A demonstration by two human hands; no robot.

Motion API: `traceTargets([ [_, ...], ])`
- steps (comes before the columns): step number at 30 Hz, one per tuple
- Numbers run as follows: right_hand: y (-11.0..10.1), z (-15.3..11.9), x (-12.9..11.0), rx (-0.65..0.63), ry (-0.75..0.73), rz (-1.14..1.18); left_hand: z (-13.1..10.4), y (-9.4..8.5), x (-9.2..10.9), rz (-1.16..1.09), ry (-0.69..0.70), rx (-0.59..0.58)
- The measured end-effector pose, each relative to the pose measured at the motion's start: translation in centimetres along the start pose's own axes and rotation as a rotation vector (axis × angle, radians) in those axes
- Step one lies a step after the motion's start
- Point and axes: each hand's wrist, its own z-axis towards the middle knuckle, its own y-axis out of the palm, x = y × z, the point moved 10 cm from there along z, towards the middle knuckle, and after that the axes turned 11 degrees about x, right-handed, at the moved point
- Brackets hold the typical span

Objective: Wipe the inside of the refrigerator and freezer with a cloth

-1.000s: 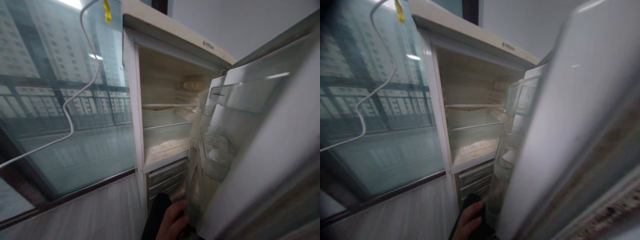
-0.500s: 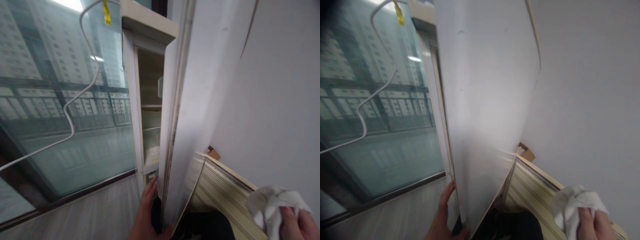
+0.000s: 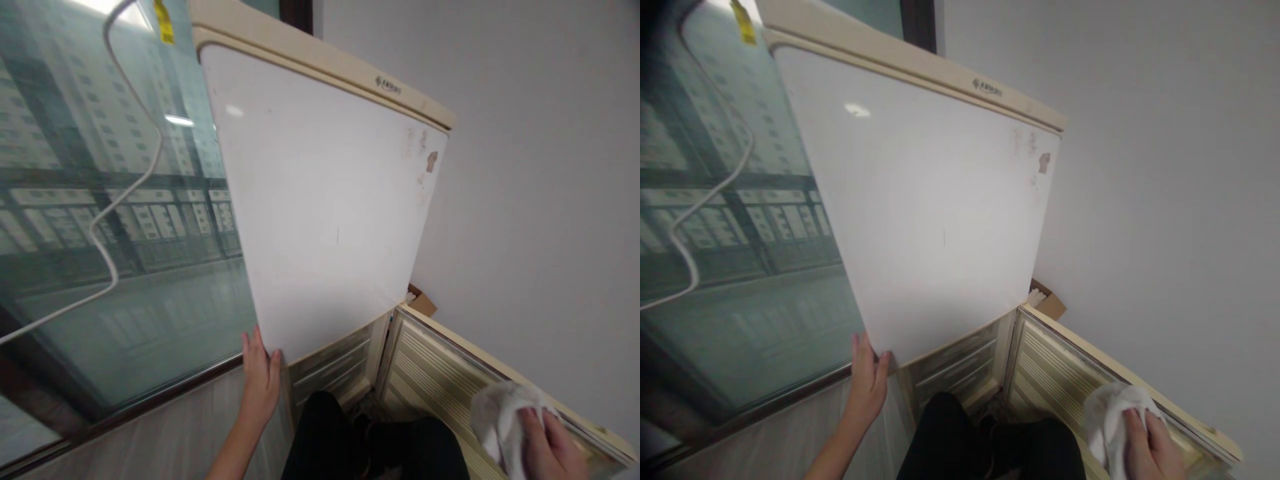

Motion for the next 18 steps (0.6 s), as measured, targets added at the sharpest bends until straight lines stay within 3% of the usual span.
traceTargets([
  [3,-0.2,0.4,0.1,0.003,-0.008,-0.018,0.1,-1.1,1.0,0.258,0.153,0.067],
  [6,-0.4,0.4,-0.4,-0.008,-0.008,-0.023,0.2,-1.1,1.1,0.333,0.238,0.059],
  [12,-0.5,-0.1,-0.2,-0.002,0.018,-0.017,1.2,-0.1,-0.1,0.305,0.221,0.041],
  [14,-0.5,-0.1,0.2,0.003,0.017,-0.006,2.1,-1.4,1.3,0.229,0.177,0.105],
  [16,-0.4,-0.1,0.5,0.003,0.022,-0.001,3.2,-3.6,3.9,0.054,0.113,0.182],
  [18,-0.3,-0.1,0.6,0.0,0.024,0.004,3.9,-4.6,7.7,-0.297,0.074,0.051],
])
